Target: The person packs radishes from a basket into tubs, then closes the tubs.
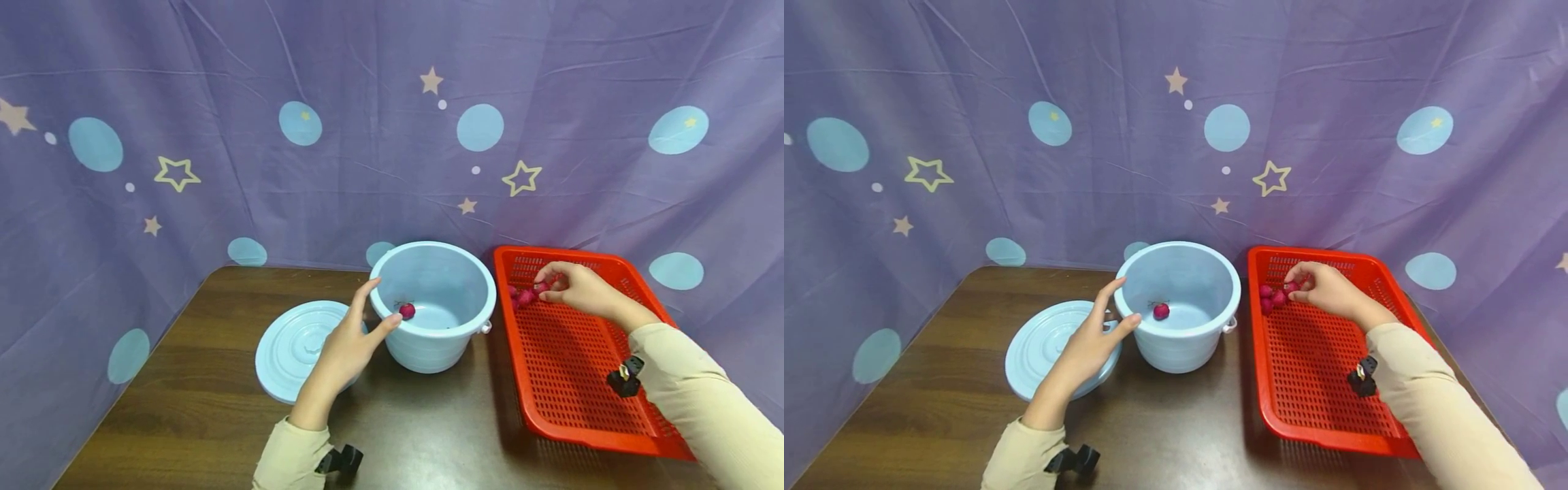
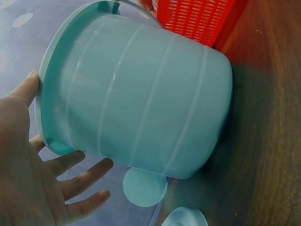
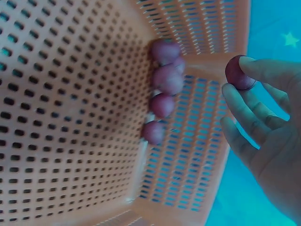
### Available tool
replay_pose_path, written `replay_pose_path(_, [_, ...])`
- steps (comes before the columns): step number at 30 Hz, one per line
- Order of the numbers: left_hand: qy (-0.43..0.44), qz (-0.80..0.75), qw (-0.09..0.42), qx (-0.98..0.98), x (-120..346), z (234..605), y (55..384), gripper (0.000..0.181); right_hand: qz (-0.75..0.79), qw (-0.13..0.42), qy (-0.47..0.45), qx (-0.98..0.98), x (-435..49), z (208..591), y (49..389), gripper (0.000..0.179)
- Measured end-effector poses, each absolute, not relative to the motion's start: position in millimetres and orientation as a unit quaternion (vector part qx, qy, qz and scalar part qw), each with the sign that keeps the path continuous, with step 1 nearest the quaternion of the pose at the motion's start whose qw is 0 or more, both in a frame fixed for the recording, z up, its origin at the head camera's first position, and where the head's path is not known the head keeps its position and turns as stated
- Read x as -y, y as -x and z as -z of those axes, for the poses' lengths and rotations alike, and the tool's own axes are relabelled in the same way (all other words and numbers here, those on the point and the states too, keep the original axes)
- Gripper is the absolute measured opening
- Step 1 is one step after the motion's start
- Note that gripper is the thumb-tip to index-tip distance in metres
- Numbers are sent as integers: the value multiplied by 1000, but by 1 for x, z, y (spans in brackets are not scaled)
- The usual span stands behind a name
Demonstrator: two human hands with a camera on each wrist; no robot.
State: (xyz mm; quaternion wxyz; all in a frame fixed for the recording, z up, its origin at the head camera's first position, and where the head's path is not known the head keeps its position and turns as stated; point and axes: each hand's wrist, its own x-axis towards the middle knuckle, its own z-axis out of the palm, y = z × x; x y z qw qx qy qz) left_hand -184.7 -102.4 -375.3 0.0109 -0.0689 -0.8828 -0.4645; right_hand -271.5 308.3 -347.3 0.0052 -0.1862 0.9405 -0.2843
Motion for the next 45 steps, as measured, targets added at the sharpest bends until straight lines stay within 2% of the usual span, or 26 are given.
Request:
replay_pose_path(20, [63,463,8,884,102,375,185,76,346,-14,233,-909,-264,303,252,19])
replay_pose_path(28, [61,465,8,883,101,375,186,74,381,-8,262,-887,-245,298,248,20])
replay_pose_path(37, [62,463,9,884,100,373,185,73,352,-48,301,-885,-223,296,245,22])
replay_pose_path(45, [64,462,10,885,101,374,185,79,353,-23,327,-876,-203,299,243,26])
